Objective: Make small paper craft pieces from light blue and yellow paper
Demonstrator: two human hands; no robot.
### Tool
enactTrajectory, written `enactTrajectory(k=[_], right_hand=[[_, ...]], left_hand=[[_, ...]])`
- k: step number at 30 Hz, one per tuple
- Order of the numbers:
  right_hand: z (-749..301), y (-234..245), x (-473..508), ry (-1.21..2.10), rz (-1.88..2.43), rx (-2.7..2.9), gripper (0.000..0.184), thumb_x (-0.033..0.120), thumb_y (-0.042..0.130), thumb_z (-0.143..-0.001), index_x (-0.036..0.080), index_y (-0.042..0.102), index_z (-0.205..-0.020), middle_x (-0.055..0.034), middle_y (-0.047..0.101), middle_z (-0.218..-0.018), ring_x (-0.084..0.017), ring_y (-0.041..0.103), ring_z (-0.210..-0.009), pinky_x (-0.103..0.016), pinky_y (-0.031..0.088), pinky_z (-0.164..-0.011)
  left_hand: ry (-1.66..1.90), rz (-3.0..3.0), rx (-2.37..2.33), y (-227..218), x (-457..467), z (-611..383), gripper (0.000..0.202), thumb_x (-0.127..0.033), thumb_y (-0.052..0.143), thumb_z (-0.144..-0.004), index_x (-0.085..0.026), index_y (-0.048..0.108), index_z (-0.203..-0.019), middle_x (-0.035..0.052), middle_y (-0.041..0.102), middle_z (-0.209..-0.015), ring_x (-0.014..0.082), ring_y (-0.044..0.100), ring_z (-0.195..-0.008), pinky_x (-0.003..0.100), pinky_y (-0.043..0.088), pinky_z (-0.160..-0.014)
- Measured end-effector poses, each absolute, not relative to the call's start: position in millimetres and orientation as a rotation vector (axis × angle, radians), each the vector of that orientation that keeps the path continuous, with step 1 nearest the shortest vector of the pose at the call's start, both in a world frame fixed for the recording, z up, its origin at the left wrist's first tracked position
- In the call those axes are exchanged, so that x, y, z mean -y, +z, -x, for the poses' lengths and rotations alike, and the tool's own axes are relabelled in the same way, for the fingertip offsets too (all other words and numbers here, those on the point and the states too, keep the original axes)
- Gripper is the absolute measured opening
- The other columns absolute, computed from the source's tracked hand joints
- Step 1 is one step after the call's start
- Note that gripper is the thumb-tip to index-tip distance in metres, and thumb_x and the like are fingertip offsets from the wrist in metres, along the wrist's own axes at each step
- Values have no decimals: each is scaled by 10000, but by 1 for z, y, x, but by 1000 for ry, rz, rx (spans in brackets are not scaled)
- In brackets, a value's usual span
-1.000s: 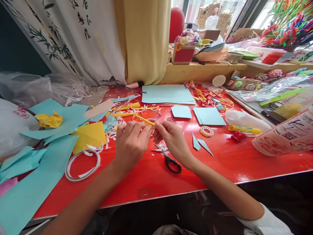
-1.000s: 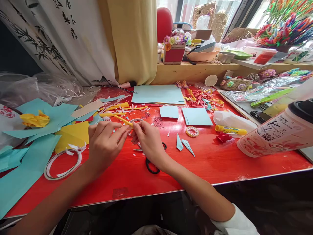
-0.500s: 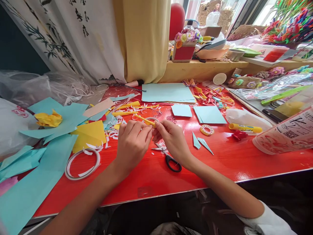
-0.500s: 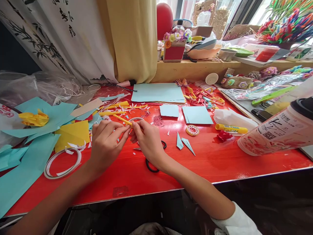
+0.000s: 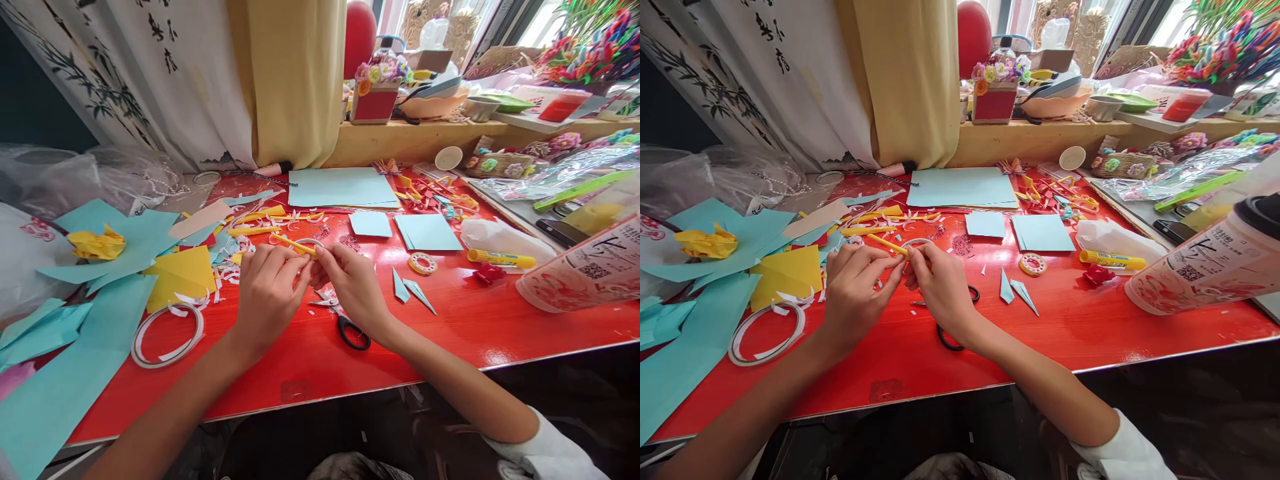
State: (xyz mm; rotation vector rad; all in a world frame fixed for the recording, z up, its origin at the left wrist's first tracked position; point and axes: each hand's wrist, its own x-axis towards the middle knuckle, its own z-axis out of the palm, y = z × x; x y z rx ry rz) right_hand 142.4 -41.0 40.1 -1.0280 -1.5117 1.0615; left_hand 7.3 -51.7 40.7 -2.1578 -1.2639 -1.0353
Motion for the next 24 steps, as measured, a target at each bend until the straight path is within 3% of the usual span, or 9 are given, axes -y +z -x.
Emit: enactTrajectory(k=[24], right_hand=[[-144, 42, 38, 1184, 1016, 1438, 294, 418, 437, -854, 162, 528, -743, -14, 587, -653, -99, 581, -531, -226, 506, -526]], left_hand=[[-1061, 2089, 1301, 42, 49, -6, 94, -198, 517, -808, -184, 606, -832, 53, 582, -757, 202, 481, -765, 340, 371, -687]])
